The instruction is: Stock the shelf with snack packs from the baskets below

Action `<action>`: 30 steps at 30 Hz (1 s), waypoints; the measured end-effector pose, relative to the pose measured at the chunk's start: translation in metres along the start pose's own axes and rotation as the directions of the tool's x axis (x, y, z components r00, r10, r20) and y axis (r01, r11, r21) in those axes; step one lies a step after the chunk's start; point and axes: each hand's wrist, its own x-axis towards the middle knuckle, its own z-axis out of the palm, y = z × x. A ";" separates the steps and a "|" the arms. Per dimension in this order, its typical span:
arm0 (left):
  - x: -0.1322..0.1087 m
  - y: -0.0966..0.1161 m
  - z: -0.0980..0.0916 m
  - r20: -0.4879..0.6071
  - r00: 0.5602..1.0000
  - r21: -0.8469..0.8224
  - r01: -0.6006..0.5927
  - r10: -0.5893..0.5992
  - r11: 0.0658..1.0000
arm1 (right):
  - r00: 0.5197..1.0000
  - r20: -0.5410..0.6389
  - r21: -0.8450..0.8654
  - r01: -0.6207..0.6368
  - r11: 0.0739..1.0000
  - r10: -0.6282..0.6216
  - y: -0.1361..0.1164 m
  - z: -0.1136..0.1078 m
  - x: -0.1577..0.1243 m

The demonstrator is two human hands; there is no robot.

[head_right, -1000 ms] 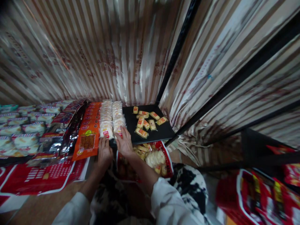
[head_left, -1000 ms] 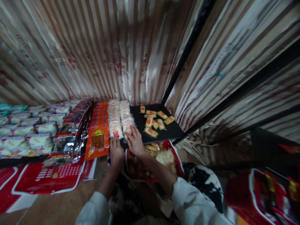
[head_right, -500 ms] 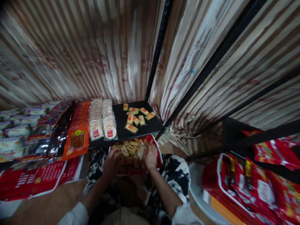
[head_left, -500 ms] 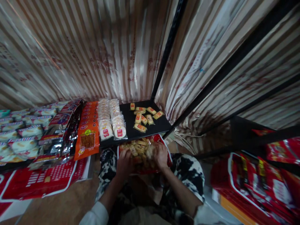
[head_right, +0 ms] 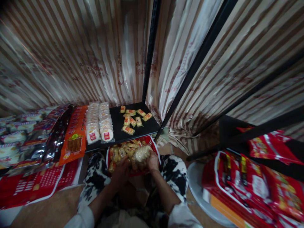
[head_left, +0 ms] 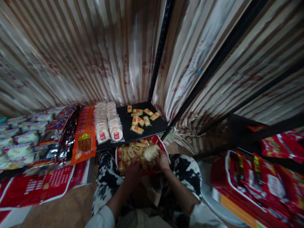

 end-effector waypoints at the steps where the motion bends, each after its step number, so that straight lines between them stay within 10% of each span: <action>1: 0.001 0.001 0.000 0.010 1.000 -0.002 0.006 -0.006 1.000 | 1.000 0.001 -0.007 -0.008 1.000 0.008 -0.002 -0.003 0.000; 18: 0.003 0.003 -0.002 -0.123 0.992 -0.121 0.005 -0.020 0.993 | 0.999 0.033 -0.299 0.034 0.954 -0.026 -0.068 -0.079 -0.031; 30: 0.009 -0.012 -0.005 -0.240 0.954 -0.274 0.113 -0.182 0.955 | 0.952 0.201 -0.024 0.239 0.971 -0.229 -0.110 -0.071 -0.032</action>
